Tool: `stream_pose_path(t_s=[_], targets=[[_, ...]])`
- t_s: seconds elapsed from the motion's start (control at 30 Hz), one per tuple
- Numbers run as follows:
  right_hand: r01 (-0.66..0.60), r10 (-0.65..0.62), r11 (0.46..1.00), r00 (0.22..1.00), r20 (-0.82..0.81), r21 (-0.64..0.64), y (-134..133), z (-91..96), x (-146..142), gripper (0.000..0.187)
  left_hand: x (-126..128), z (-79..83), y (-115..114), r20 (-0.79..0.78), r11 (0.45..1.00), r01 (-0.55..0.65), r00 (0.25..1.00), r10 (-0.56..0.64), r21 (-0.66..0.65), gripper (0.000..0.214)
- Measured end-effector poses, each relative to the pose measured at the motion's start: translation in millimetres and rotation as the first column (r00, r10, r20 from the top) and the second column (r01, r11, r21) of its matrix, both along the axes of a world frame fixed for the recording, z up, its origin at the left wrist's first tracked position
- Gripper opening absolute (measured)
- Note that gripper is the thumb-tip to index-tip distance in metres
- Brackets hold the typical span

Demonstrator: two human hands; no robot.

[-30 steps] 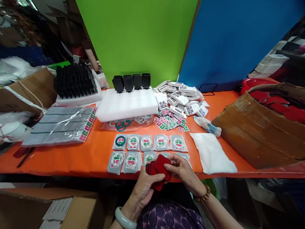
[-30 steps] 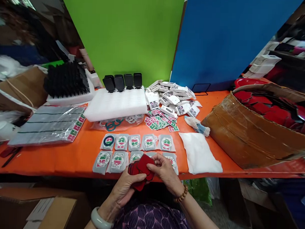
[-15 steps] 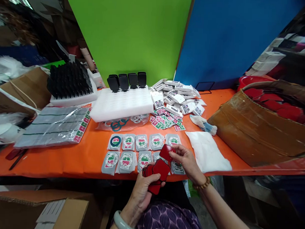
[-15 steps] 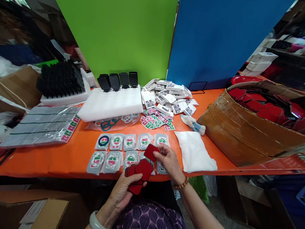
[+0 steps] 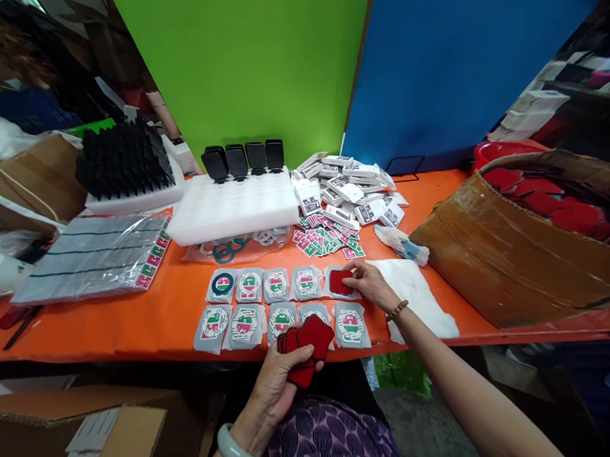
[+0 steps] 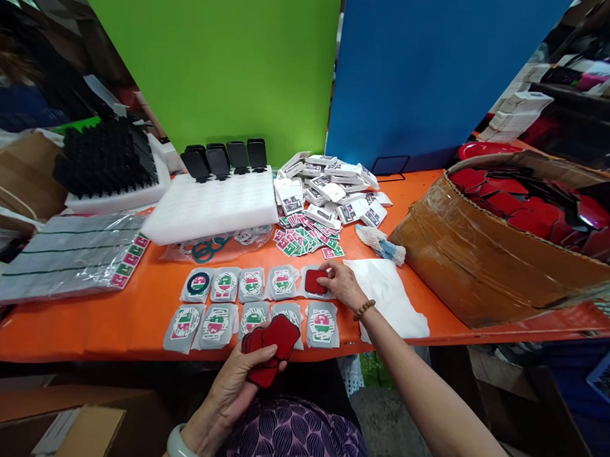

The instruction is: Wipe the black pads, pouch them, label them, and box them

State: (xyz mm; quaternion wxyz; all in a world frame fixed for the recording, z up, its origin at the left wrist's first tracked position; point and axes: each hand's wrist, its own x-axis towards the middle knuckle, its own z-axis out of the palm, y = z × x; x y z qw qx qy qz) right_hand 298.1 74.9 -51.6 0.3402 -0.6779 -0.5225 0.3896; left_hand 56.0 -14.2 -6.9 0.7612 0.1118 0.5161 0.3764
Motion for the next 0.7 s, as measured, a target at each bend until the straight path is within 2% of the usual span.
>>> stream_pose_path(t_s=[0.1,0.17,0.27,0.33,0.37,0.43,0.5,0.57,0.6,0.7], targets=[[0.027,-0.029,0.999,0.996,0.085,0.024,-4,-0.2,-4,0.019,-1,1.2,0,0.024,1.0,-0.008,1.0,0.007,0.013,0.048],[0.012,-0.019,0.999,0.973,0.23,0.036,-8,5.1,-8,0.018,-1,2.1,-1,0.045,1.0,-0.015,0.999,0.014,0.025,0.047],[0.002,-0.026,0.999,0.868,0.496,0.05,-15,17.4,-14,0.021,-1,2.7,-1,0.072,0.999,-0.031,0.997,0.029,0.031,0.046],[0.003,-0.064,0.994,0.826,0.56,0.11,-21,27.1,-21,0.026,-3,2.5,-1,0.08,0.998,-0.043,0.996,0.04,0.036,0.044],[-0.01,-0.072,0.989,0.838,0.541,0.148,-24,31.9,-25,0.027,-3,2.3,-1,0.084,0.998,-0.048,0.995,0.044,0.042,0.044],[-0.064,-0.007,0.984,0.919,0.395,0.167,-32,40.4,-38,0.024,-5,2.3,-1,0.093,0.996,-0.057,0.994,0.051,0.067,0.041],[-0.162,0.15,0.983,0.98,0.13,0.085,-41,45.4,-53,0.026,-7,2.6,-1,0.101,0.992,-0.08,0.992,0.07,0.098,0.039],[-0.271,0.263,0.962,0.95,-0.171,-0.021,-49,46.1,-70,0.031,-9,3.4,-2,0.11,0.986,-0.118,0.988,0.105,0.117,0.039],[-0.303,0.274,0.951,0.914,-0.298,-0.056,-52,45.1,-77,0.032,-10,3.8,-2,0.116,0.983,-0.139,0.985,0.125,0.119,0.039],[-0.294,0.196,0.949,0.832,-0.518,-0.112,-56,40.3,-91,0.032,-14,4.2,-3,0.121,0.978,-0.169,0.981,0.155,0.121,0.039]])
